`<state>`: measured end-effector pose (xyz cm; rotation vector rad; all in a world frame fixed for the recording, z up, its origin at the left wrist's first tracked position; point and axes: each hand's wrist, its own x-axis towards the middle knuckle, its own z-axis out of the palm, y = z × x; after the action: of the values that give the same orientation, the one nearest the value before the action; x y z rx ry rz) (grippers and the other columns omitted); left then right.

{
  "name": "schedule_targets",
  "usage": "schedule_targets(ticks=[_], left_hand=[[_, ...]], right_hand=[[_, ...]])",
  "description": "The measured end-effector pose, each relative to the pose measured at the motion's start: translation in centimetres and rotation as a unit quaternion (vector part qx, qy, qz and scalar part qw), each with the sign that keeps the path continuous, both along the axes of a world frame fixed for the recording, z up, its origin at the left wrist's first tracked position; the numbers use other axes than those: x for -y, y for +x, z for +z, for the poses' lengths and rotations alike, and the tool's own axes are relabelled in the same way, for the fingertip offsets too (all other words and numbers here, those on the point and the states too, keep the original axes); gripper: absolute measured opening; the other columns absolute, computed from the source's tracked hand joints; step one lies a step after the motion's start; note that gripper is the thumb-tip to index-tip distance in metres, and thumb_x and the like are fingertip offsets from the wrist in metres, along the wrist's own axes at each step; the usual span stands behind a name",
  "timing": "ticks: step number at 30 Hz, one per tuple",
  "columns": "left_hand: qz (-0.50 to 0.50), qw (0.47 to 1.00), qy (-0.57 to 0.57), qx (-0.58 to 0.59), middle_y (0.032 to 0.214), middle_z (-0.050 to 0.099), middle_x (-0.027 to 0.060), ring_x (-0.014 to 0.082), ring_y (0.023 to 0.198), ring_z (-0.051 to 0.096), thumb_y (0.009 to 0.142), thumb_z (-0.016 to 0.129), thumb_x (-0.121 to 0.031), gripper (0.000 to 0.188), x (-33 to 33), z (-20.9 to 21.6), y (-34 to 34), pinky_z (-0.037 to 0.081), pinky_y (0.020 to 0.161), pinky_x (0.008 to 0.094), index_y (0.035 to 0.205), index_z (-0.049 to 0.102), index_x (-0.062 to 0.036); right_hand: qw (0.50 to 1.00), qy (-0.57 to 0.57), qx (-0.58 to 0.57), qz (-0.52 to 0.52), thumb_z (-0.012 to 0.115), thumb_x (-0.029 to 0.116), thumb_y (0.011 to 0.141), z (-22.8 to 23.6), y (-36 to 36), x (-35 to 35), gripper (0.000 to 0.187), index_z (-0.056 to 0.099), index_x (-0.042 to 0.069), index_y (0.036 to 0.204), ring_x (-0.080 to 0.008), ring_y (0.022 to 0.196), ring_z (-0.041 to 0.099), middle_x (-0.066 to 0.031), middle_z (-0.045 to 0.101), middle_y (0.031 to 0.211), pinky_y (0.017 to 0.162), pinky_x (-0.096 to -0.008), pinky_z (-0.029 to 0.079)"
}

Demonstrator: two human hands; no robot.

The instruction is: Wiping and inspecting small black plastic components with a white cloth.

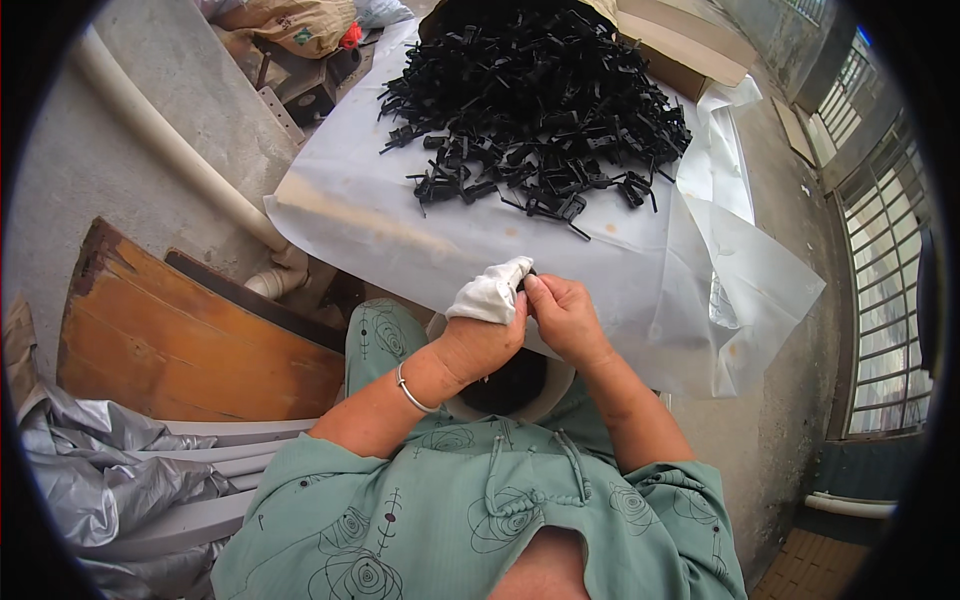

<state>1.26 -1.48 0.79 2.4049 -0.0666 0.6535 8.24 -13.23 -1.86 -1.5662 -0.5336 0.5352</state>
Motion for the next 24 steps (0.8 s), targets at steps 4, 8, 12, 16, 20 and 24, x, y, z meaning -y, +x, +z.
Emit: schedule_targets(ticks=[4,8,12,16,20,24], left_hand=[[-0.019,0.990,-0.135,-0.025,0.092,0.060,0.0191,0.0301,0.079,0.061,0.079,0.051,-0.002,0.030,0.0,0.3,-0.1,0.049,0.070,0.0336,0.108,0.052,0.0056],[-0.008,1.000,-0.025,-0.015,0.092,0.060,0.0202,0.0278,0.081,0.062,0.080,0.051,-0.001,0.029,0.2,1.6,-0.2,0.049,0.072,0.0326,0.108,0.052,0.0058],[-0.024,0.998,-0.066,-0.003,0.091,0.059,0.0146,0.0232,0.077,0.060,0.082,0.053,-0.004,0.031,-0.8,-0.1,0.2,0.049,0.070,0.0312,0.111,0.049,0.0039],[-0.082,0.956,-0.280,0.017,0.091,0.052,0.0022,0.0112,0.072,0.050,0.088,0.051,-0.011,0.031,-1.6,0.7,1.0,0.046,0.061,0.0241,0.115,0.040,-0.0007],[-0.120,0.775,-0.603,-0.150,0.087,0.053,0.0033,0.0031,0.058,0.041,0.091,0.045,-0.012,0.030,-1.7,1.6,0.6,0.035,0.048,0.0172,0.120,0.038,-0.0051],[-0.133,0.885,-0.411,-0.175,0.083,0.050,0.0016,0.0031,0.055,0.038,0.091,0.041,-0.013,0.033,-1.8,2.1,0.4,0.034,0.048,0.0174,0.123,0.036,-0.0044]], right_hand=[[0.998,0.047,-0.039,0.016,0.048,0.018,0.092,1.7,-0.7,0.4,0.030,0.058,-0.002,0.073,-0.0066,0.062,0.049,-0.0001,0.056,0.066,0.059,-0.0232,0.043],[0.994,0.082,-0.068,-0.013,0.047,0.021,0.093,1.5,-0.6,-0.4,0.029,0.057,0.001,0.074,-0.0041,0.055,0.043,0.0023,0.052,0.062,0.050,-0.0211,0.036],[0.995,0.070,-0.066,0.009,0.049,0.021,0.093,2.7,-0.7,0.1,0.026,0.058,0.003,0.077,-0.0037,0.049,0.040,0.0035,0.048,0.059,0.043,-0.0210,0.033],[0.975,0.020,0.220,-0.030,0.054,0.017,0.089,2.9,1.0,1.5,0.018,0.059,0.000,0.083,-0.0076,0.051,0.044,0.0001,0.050,0.060,0.047,-0.0235,0.037],[0.956,-0.053,0.287,0.014,0.062,0.008,0.079,2.6,1.3,2.2,0.010,0.062,0.001,0.086,-0.0120,0.054,0.046,-0.0044,0.053,0.063,0.051,-0.0240,0.039],[0.963,0.036,0.266,-0.004,0.067,0.006,0.076,3.2,1.0,2.1,0.007,0.062,0.002,0.077,-0.0093,0.054,0.045,-0.0013,0.053,0.062,0.050,-0.0222,0.037]])
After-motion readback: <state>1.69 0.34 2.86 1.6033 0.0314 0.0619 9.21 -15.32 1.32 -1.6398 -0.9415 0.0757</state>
